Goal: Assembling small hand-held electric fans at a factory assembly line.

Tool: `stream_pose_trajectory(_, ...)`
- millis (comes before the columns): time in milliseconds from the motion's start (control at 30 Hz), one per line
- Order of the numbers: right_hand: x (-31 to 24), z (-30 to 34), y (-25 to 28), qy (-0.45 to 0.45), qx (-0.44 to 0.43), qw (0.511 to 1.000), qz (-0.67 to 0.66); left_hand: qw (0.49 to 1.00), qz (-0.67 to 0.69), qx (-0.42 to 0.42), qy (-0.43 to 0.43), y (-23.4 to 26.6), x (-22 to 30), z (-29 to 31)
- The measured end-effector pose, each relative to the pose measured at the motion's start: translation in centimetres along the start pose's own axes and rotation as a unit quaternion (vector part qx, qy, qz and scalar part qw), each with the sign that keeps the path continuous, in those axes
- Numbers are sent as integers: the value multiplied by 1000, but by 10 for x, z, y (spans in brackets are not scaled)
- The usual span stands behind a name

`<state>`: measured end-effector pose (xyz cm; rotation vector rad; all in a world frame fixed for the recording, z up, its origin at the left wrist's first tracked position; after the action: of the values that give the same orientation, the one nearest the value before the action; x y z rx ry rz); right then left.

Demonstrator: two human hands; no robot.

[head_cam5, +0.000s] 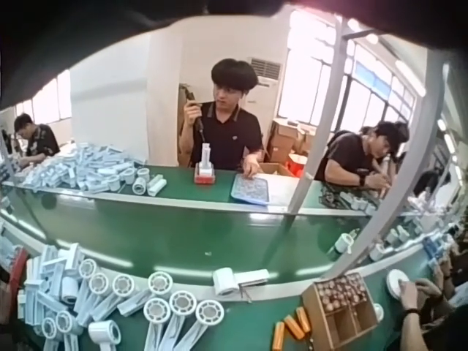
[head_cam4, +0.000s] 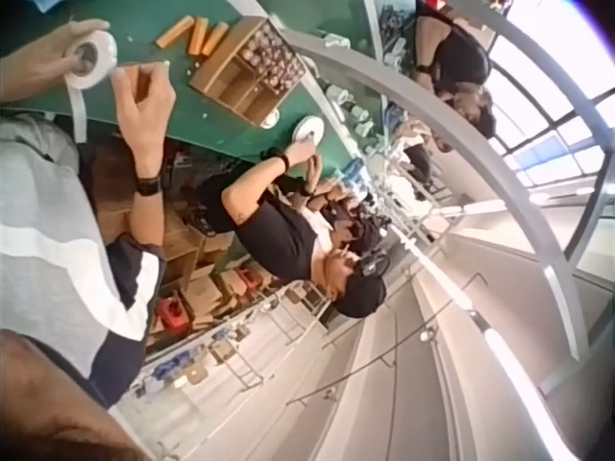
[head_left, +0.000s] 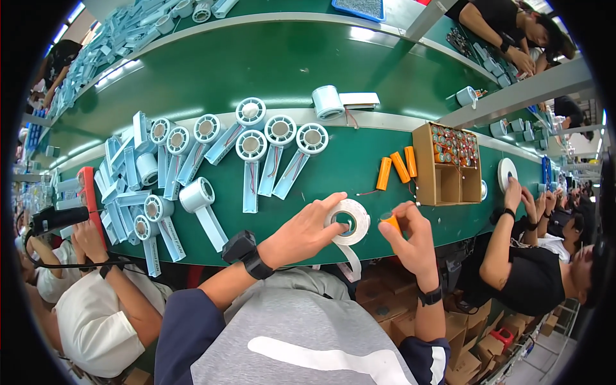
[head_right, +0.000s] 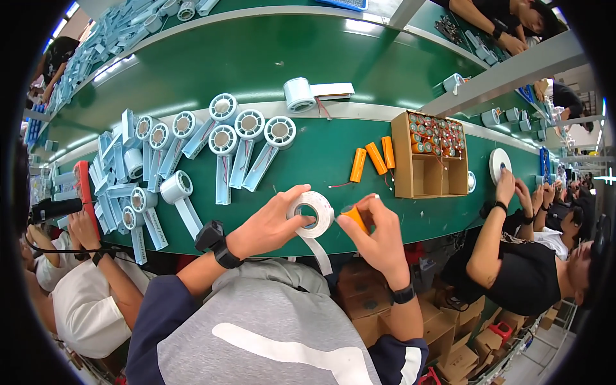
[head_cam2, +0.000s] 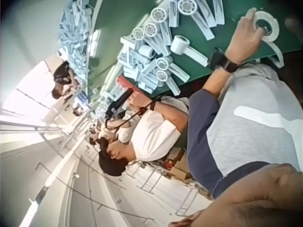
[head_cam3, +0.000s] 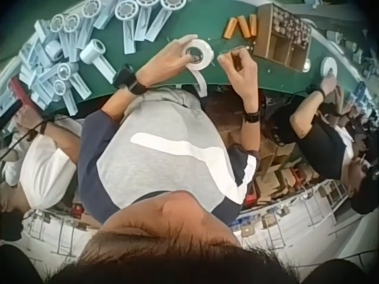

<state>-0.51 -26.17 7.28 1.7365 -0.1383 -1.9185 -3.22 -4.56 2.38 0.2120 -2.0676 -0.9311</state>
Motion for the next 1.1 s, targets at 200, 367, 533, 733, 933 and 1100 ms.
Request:
stream_pose_trajectory(200, 7, -7, -37, -59, 83, 994, -30, 999, -34, 17, -9, 1, 5, -2)
stream_pose_trajectory(367, 30, -10, -56, -46, 277, 951, -130, 998, -13, 55, -8, -1, 13, -10)
stream_pose_trajectory(533, 47, -26, -51, -74, 375, 909, -168, 989, -59, 133, -15, -15, 14, -22)
stream_pose_trajectory(733, 39, -44, 3, 13, 473, 874, -113, 981, 69, 174, 47, -40, 24, -46)
stream_pose_trajectory(933, 23, -4, 109, 20, 497, 850, -173, 995, -15, 99, 19, -102, 18, -18)
stream_pose_trajectory(1100, 19, 35, 65, -87, 569, 762, -297, 992, -81, 97, 27, -27, 30, -30)
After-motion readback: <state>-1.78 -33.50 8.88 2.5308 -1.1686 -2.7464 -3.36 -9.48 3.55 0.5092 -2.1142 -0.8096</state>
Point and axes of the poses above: each hand's wrist, its own z-axis away from the middle knuckle, its own y-axis out of the back of the hand, x = y × z, the point moved 4 cm from there along -z, towards the middle knuckle, and after that the axes turned 3 degrees about -y, right-handed, at the moved point
